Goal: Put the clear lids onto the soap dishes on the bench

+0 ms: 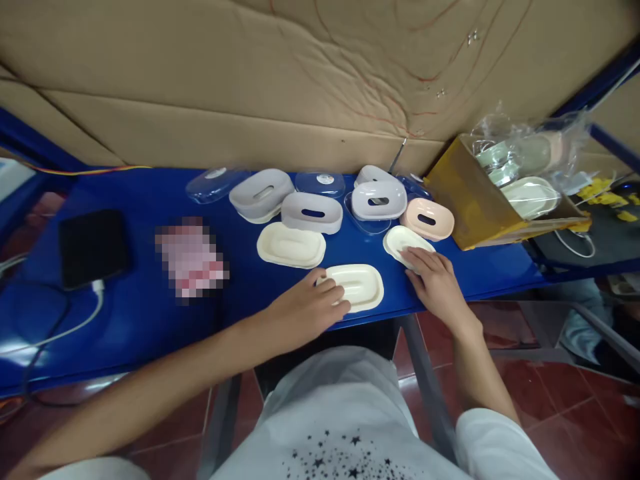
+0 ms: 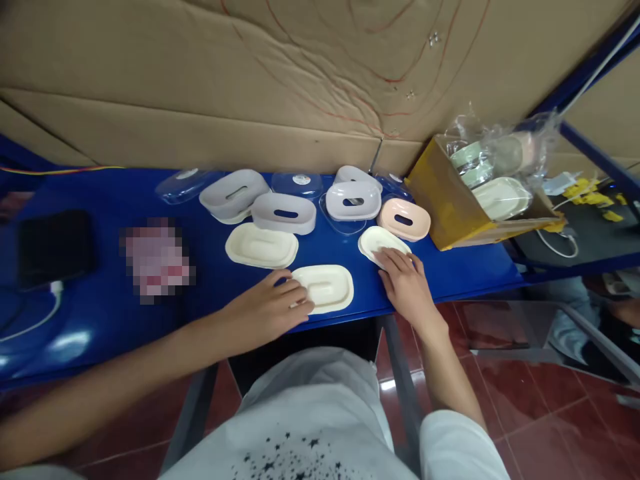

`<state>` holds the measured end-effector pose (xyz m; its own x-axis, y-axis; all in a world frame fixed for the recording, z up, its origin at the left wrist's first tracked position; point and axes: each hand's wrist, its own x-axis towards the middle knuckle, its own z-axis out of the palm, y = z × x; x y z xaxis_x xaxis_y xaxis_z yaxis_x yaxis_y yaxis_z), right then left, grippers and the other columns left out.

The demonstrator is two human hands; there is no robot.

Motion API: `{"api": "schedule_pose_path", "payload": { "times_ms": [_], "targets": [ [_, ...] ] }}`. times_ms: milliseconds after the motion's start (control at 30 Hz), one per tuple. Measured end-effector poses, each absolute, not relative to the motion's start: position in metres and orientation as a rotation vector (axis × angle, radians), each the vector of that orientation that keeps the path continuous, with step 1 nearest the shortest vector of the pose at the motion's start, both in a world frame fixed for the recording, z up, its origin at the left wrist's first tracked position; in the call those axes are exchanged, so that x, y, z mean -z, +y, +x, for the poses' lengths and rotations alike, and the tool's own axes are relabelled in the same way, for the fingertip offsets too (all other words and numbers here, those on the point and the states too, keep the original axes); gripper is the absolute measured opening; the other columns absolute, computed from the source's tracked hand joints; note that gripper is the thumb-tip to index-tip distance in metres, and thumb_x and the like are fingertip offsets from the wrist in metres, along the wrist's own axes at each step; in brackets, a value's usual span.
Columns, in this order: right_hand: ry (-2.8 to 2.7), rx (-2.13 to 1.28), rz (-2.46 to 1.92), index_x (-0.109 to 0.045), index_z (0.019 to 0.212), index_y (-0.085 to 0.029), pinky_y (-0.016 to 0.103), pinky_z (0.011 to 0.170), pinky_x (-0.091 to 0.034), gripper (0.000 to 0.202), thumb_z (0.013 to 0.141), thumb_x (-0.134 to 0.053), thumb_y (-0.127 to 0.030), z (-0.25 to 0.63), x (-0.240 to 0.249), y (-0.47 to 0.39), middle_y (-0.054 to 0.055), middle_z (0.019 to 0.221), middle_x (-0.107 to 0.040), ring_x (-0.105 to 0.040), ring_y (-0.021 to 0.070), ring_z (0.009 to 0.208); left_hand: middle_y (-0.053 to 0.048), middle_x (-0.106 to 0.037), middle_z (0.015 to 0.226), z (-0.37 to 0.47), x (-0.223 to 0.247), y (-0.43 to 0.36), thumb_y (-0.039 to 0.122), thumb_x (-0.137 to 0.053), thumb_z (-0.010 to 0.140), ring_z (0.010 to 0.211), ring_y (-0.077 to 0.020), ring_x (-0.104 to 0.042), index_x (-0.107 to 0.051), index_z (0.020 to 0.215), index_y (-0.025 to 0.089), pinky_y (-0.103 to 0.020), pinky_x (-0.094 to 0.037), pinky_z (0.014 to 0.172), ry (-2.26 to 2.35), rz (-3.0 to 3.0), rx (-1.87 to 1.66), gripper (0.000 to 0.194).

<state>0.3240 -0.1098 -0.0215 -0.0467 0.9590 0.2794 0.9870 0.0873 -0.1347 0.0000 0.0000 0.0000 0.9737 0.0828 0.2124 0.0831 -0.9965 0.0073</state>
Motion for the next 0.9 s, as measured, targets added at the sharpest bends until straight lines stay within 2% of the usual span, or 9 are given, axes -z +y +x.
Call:
{"api": "schedule_pose_path", "payload": {
  "times_ms": [67, 233, 333, 433, 500, 633, 733, 833, 900],
  "targets": [
    [-2.063, 0.163, -1.883, -0.064, 0.15, -0.025, 0.056, 0.118, -0.047, 0.041, 0.114, -0.047, -0.029, 0.32, 0.017, -0.103, 0.012, 0.154, -0.07, -0.064, 0.0325, 0.144, -0.008, -0.074, 0.11, -0.007, 0.0, -0.011, 0.025, -0.068, 0.106, 0.104, -0.0279, -0.068, -0.071, 0.11, 0.019, -0.045, -0.048, 0.098, -0.244, -3.118, 0.387, 0.007],
    [-2.212, 0.111, -1.694, -0.061, 0.155, -0.023, 0.052, 0.121, -0.047, 0.044, 0.114, -0.046, -0.032, 0.287, 0.008, -0.061, 0.012, 0.157, -0.067, -0.063, 0.0306, 0.145, -0.016, -0.067, 0.144, -0.028, 0.012, -0.028, 0.027, -0.067, 0.107, 0.13, -0.0339, -0.064, -0.066, 0.135, 0.02, -0.052, -0.049, 0.11, -0.72, -3.08, 0.675, 0.029],
    [-2.293, 0.191, -1.682, -0.055, 0.161, -0.019, 0.058, 0.129, -0.037, 0.051, 0.113, -0.049, -0.034, 0.294, 0.004, -0.016, 0.016, 0.168, -0.056, -0.053, 0.0344, 0.155, -0.014, -0.066, 0.148, -0.035, 0.023, -0.037, 0.027, -0.068, 0.106, 0.132, -0.0333, -0.065, -0.067, 0.131, 0.023, -0.056, -0.049, 0.115, -0.859, -3.111, 0.669, 0.025],
    [-2.267, 0.243, -1.774, -0.054, 0.162, -0.017, 0.068, 0.13, -0.03, 0.061, 0.106, -0.065, -0.038, 0.328, -0.002, 0.032, 0.019, 0.176, -0.043, -0.038, 0.0442, 0.164, -0.014, -0.068, 0.143, -0.037, 0.033, -0.042, 0.027, -0.069, 0.106, 0.124, -0.032, -0.069, -0.069, 0.123, 0.022, -0.056, -0.053, 0.11, -0.943, -3.113, 0.699, 0.017],
    [-2.276, 0.19, -1.802, -0.069, 0.148, -0.02, 0.068, 0.125, -0.037, 0.048, 0.103, -0.069, -0.038, 0.349, -0.007, 0.052, 0.017, 0.17, -0.053, -0.045, 0.046, 0.159, -0.015, -0.067, 0.143, -0.037, 0.039, -0.042, 0.028, -0.069, 0.107, 0.126, -0.0332, -0.068, -0.068, 0.12, 0.021, -0.056, -0.056, 0.107, -0.991, -3.102, 0.767, 0.014],
    [-2.227, 0.197, -1.641, -0.078, 0.131, -0.023, 0.056, 0.115, -0.048, 0.03, 0.11, -0.06, -0.035, 0.343, -0.014, 0.031, 0.012, 0.136, -0.08, -0.071, 0.0339, 0.129, -0.016, -0.06, 0.153, -0.037, 0.048, -0.039, 0.031, -0.068, 0.108, 0.138, -0.0339, -0.063, -0.064, 0.12, 0.022, -0.055, -0.057, 0.113, -1.106, -3.13, 0.893, 0.015],
    [-2.205, 0.242, -1.455, -0.076, 0.132, -0.026, 0.052, 0.118, -0.044, 0.027, 0.111, -0.062, -0.033, 0.3, -0.012, -0.024, 0.008, 0.127, -0.082, -0.074, 0.0276, 0.121, -0.016, -0.057, 0.157, -0.037, 0.051, -0.04, 0.032, -0.071, 0.106, 0.145, -0.0334, -0.06, -0.057, 0.138, 0.024, -0.056, -0.056, 0.118, -1.238, -3.147, 1.006, 0.035],
    [-2.311, 0.107, -1.339, -0.074, 0.134, -0.033, 0.052, 0.123, -0.042, 0.026, 0.111, -0.062, -0.029, 0.256, 0.0, -0.075, 0.003, 0.127, -0.082, -0.073, 0.0237, 0.121, -0.017, -0.052, 0.162, -0.037, 0.051, -0.04, 0.032, -0.074, 0.104, 0.152, -0.0337, -0.055, -0.042, 0.16, 0.029, -0.056, -0.055, 0.122, -1.331, -3.157, 1.101, 0.064],
    [-2.389, 0.012, -1.362, -0.072, 0.139, -0.036, 0.053, 0.123, -0.043, 0.032, 0.112, -0.058, -0.027, 0.236, 0.012, -0.095, 0.002, 0.132, -0.081, -0.072, 0.0238, 0.125, -0.018, -0.047, 0.167, -0.037, 0.05, -0.04, 0.031, -0.074, 0.104, 0.156, -0.0342, -0.051, -0.037, 0.165, 0.03, -0.057, -0.053, 0.124, -1.301, -3.181, 1.091, 0.071]
  ]
}}
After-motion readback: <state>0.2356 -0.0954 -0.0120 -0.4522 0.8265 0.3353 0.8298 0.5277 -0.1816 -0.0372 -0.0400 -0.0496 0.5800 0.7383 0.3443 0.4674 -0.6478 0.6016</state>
